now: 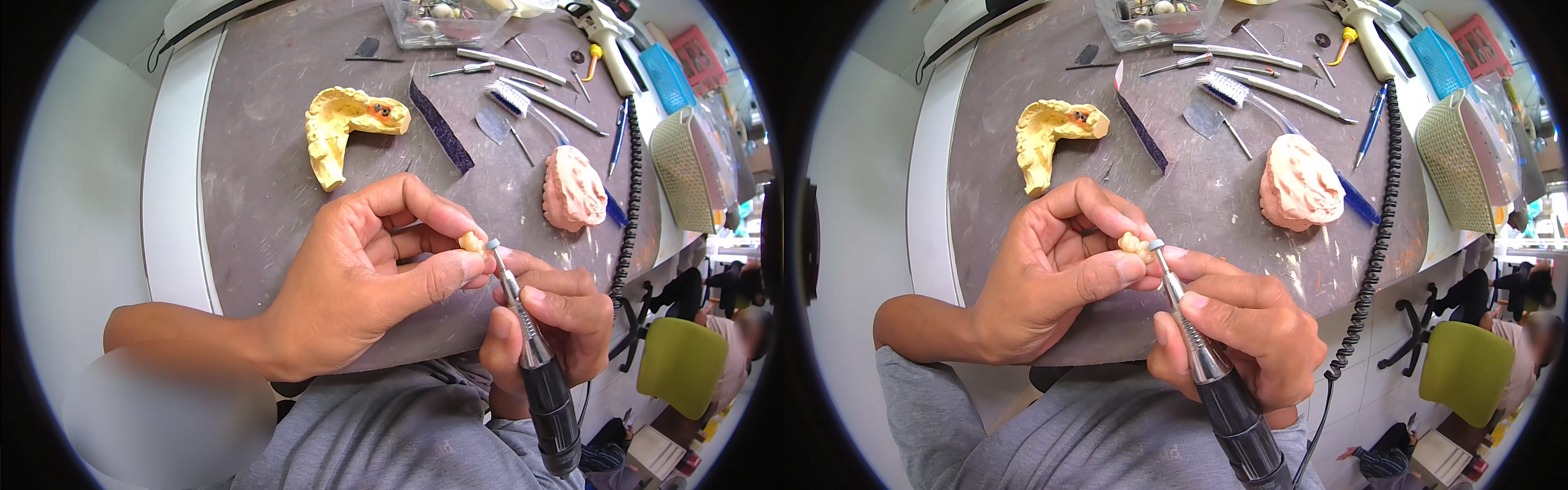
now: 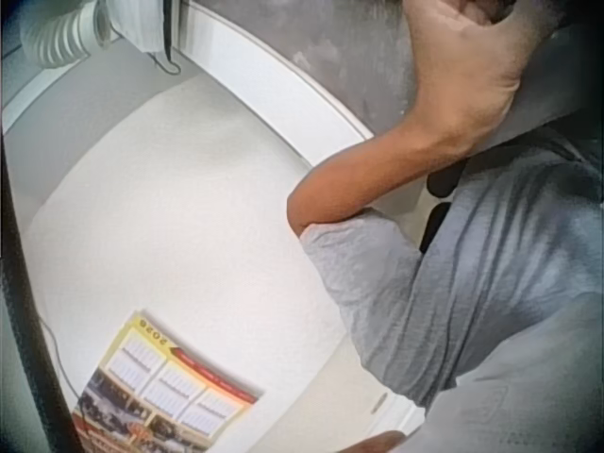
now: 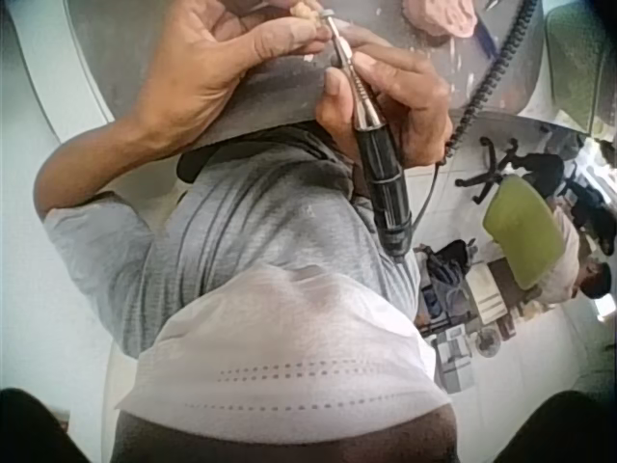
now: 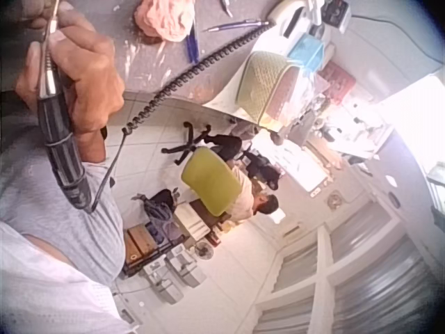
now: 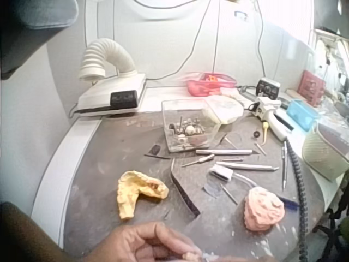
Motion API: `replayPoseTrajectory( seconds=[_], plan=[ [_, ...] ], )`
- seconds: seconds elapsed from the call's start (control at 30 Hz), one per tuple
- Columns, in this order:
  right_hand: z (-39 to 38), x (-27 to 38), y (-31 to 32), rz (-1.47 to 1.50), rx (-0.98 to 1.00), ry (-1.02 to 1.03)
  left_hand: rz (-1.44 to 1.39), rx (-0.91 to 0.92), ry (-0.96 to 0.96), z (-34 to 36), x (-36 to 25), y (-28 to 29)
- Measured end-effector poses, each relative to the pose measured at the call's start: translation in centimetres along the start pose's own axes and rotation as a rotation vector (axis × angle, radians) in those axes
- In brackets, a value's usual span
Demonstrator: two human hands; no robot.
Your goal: The person fits a dental crown onto a plaster mold and uses a rotary tool to polish and shape the surface.
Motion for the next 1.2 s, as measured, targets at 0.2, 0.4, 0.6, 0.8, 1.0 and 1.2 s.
replayPoseTrajectory(
  seconds=[0.2, 0.4, 0.6, 0.8, 1.0, 1.2],
  plan=[
    [-0.12, -0.15, 0.17, 0.053, -0.043, -0.048, -0.021, 0.002, 0.004, 0.07, 0.0, -0.14],
    [-0.07, -0.05, 0.04, 0.02, -0.002, -0.017, -0.009, 0.006, 0.004, -0.02, -0.06, -0.1],
    [-0.07, 0.12, 0.15, 0.017, -0.006, -0.029, -0.046, -0.009, 0.07, 0.05, -0.13, -0.38],
    [-0.07, 0.12, 0.02, -0.021, 0.016, -0.029, -0.048, -0.006, 0.045, -0.05, -0.02, -0.28],
    [-0.09, 0.11, 0.03, -0.035, 0.032, -0.044, -0.038, -0.004, 0.034, -0.01, -0.09, -0.31],
    [0.08, 0.26, -0.13, -0.046, 0.052, -0.045, -0.027, -0.002, 0.036, -0.04, -0.1, -0.25]
  ],
)
Point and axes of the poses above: each hand's wrist, its own z-axis towards the middle knuckle, its own y-axis out of the back of the hand, x = y × z, the point moved 7 cm from there along z, towards the middle knuckle, and after that the axes turned 5 degrees about -x, right-handed, at the moved point
